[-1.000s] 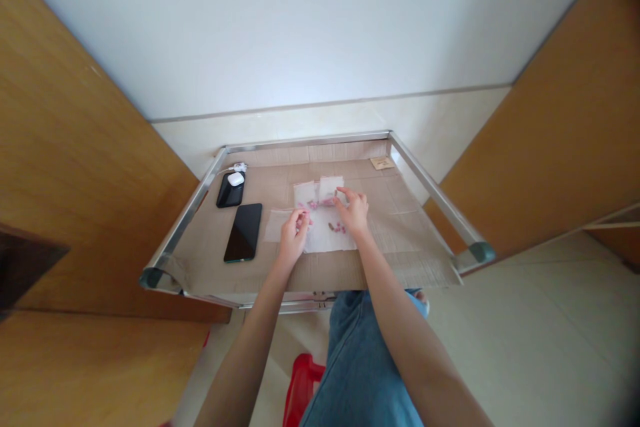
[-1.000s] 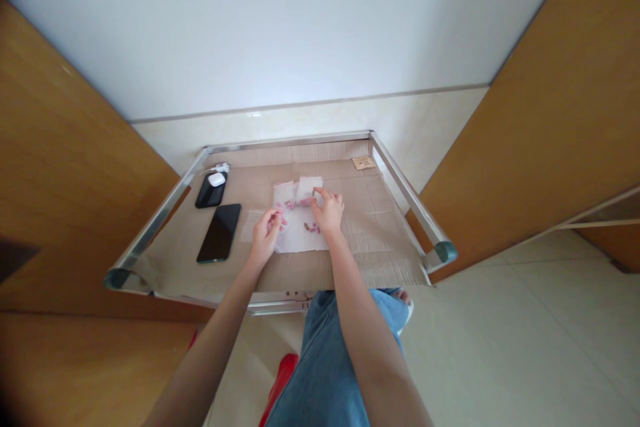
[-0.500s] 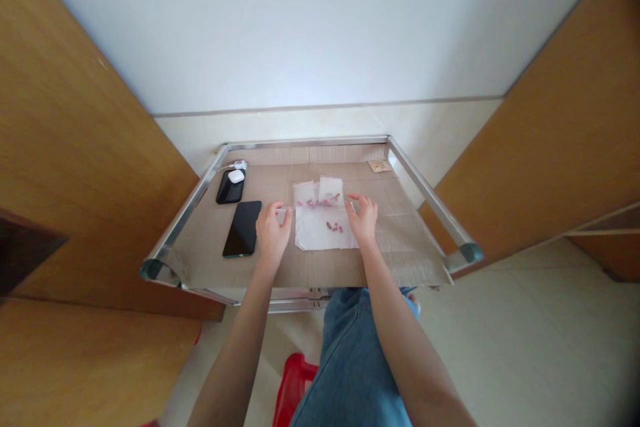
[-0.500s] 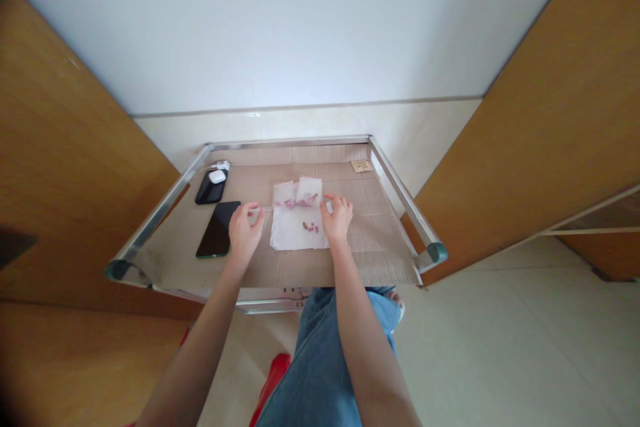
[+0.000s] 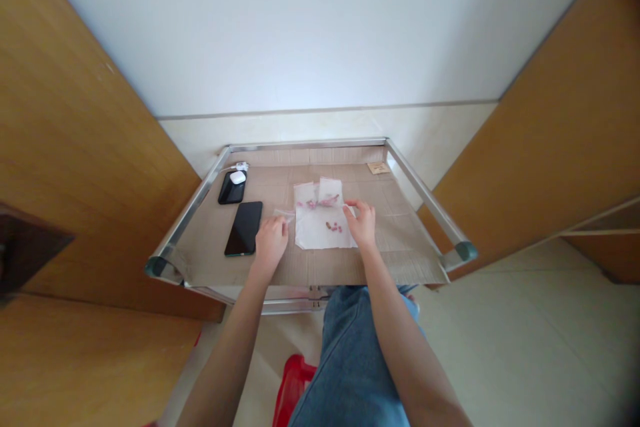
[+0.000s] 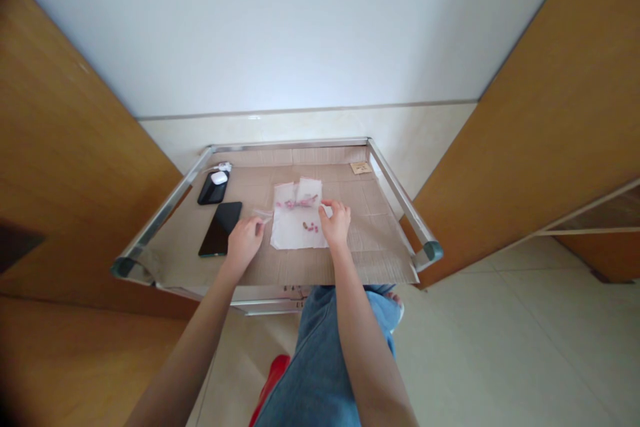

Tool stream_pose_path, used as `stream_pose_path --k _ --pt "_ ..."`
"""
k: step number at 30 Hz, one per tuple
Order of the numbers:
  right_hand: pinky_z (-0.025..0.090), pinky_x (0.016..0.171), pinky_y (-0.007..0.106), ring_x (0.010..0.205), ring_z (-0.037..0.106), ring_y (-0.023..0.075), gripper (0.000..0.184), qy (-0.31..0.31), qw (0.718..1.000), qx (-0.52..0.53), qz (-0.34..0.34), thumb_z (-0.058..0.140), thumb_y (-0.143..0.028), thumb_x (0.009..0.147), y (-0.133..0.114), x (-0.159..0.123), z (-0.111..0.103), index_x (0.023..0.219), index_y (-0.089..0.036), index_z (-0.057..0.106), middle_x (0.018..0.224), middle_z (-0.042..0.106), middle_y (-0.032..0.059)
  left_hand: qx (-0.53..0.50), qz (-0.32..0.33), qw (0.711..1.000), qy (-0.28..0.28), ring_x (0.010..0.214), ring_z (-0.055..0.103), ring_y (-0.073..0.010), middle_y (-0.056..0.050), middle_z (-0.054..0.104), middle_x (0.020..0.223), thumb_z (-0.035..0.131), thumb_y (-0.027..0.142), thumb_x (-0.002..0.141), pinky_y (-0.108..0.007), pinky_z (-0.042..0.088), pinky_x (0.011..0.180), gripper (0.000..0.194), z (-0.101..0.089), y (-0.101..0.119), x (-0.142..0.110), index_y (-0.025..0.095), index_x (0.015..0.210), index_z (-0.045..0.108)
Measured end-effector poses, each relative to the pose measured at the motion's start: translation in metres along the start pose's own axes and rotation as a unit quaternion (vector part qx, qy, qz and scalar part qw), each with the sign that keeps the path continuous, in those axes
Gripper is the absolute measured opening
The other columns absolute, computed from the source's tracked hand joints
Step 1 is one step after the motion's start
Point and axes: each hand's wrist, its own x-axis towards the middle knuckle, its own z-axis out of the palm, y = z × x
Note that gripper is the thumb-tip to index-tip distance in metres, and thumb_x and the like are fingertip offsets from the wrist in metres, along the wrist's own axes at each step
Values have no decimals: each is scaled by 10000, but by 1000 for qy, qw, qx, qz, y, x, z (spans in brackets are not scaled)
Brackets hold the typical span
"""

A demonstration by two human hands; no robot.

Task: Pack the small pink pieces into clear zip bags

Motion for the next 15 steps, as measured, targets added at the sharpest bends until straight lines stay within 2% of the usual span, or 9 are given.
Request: stream_pose_path --k 4,8,11,15 --pt "366 828 364 883 549 237 228 -12 1000 5 2 507 -346 800 -6 -2 1 857 -191 665 910 686 68 -68 44 996 44 832 571 -220 -71 641 840 428 215 868 -346 432 776 178 -7 5 0 196 829 600" --pt "350 845 377 942 533 241 221 -61 998 -11 -14 541 -401 802 -16 -6 4 841 -236 682 939 679 52 -143 131 981 11 925 546 -210 -47 642 942 448 245 878 -363 407 853 172 -11 20 2 215 863 617" --pt "342 857 380 968 537 236 217 -124 992 -7 -37 558 -430 798 -22 -9 6 825 -258 688 957 679 36 -156 156 975 4 948 535 -203 -43 637 969 443 240 884 -365 404 870 184 -7 29 4 217 899 626" --pt "340 862 391 996 541 235 194 -158 987 -14 -40 577 -432 785 -26 -11 8 792 -269 683 958 683 7 -158 170 973 -6 964 528 -206 -43 637 996 446 230 883 -369 411 872 186 -3 33 5 214 904 630"
